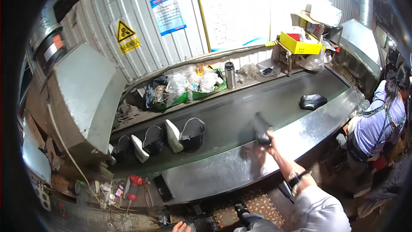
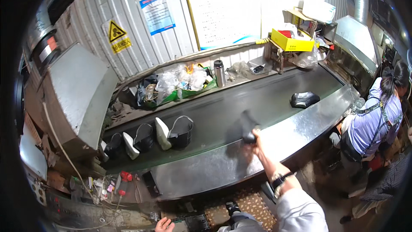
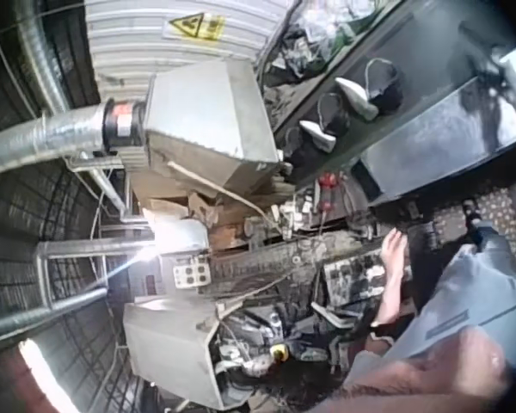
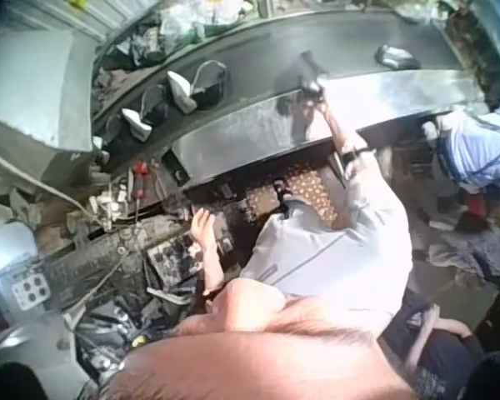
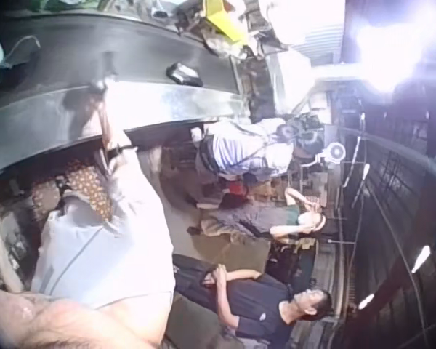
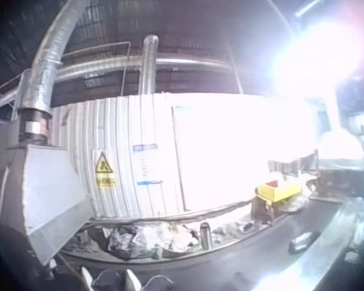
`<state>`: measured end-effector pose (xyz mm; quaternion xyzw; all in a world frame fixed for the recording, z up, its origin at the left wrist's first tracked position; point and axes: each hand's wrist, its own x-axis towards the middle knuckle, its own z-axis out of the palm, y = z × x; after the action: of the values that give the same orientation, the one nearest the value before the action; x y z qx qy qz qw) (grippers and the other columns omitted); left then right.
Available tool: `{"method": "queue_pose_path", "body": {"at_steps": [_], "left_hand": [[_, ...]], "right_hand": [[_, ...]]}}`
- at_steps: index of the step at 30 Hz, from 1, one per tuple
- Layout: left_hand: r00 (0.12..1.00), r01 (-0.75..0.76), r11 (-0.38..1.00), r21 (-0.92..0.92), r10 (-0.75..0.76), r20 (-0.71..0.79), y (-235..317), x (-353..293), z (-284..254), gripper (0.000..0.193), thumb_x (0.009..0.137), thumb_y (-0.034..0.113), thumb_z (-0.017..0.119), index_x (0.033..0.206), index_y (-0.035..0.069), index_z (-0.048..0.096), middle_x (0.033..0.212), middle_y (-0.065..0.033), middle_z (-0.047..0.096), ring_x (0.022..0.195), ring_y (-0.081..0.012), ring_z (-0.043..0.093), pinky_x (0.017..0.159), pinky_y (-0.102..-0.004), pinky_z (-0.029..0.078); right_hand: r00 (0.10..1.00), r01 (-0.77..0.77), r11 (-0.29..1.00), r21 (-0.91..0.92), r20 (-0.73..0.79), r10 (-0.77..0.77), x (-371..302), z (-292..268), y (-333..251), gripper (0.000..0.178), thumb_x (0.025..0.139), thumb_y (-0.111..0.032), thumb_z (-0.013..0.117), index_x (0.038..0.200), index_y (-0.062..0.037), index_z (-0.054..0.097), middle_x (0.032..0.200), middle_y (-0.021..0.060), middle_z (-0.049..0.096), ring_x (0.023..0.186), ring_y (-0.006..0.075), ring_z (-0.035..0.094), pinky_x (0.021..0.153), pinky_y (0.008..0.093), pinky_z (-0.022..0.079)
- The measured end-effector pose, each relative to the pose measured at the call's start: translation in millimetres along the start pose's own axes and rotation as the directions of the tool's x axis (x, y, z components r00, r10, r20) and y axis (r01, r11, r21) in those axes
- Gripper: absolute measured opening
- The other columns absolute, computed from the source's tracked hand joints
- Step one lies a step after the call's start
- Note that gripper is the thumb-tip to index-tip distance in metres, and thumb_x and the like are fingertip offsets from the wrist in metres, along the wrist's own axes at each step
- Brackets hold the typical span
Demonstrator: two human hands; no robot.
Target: Operating a toe-lasting machine and moving shoe components along a conveyor belt.
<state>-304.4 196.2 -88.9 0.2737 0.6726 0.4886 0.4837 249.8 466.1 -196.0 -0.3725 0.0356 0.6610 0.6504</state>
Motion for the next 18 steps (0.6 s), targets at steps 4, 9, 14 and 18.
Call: {"method": "queue_pose_path", "body": {"at_steps": [4,9,14,18], "left_hand": [[0.993,-0.075,0.973,0.219,0.092,-0.071,-8.3,13.7,-29.9,0.035,0.084,-0.003,0.072,0.118,-0.003,0.064,0.116,-0.0133,0.068,0.106,-0.021,0.066,0.093,-0.0317,0.053],[0.993,-0.064,0.93,0.361,0.096,-0.071,0.9,47.4,-34.5,0.036,0.086,-0.003,0.07,0.122,-0.003,0.063,0.119,-0.0131,0.067,0.108,-0.023,0.065,0.093,-0.0332,0.052],[0.979,-0.121,0.857,0.5,0.019,0.203,29.7,112.3,27.3,0.039,0.088,0.002,0.07,0.126,-0.003,0.061,0.119,-0.0158,0.066,0.11,-0.0247,0.062,0.095,-0.0341,0.051],[0.973,-0.066,0.921,0.383,-0.025,0.229,35.5,158.6,20.7,0.04,0.089,0.002,0.07,0.127,-0.005,0.059,0.123,-0.0182,0.064,0.111,-0.025,0.061,0.095,-0.0364,0.051]], "right_hand": [[0.722,0.657,0.688,-0.308,-0.008,-0.692,82.1,50.1,108.1,0.042,0.088,-0.017,0.067,0.127,-0.0114,0.051,0.093,0.006,0.064,0.077,0.0173,0.062,0.068,0.0313,0.053],[0.991,0.111,0.845,-0.524,0.118,-0.057,62.2,187.2,272.0,0.102,0.091,-0.034,0.074,0.159,-0.0153,0.001,0.116,0.017,0.058,0.08,0.0227,0.066,0.068,0.0348,0.056],[0.939,0.12,0.928,-0.353,-0.264,-0.222,105.7,212.6,248.7,0.124,0.079,-0.01,0.083,0.158,-0.0174,-0.012,0.074,0.0008,0.054,0.066,0.0108,0.05,0.061,0.0309,0.047],[0.978,0.195,0.937,-0.289,-0.02,-0.21,51.2,231.5,204.4,0.105,0.079,-0.017,0.085,0.158,-0.0119,0.017,0.098,-0.0006,0.057,0.078,0.0082,0.049,0.064,0.025,0.043]]}}
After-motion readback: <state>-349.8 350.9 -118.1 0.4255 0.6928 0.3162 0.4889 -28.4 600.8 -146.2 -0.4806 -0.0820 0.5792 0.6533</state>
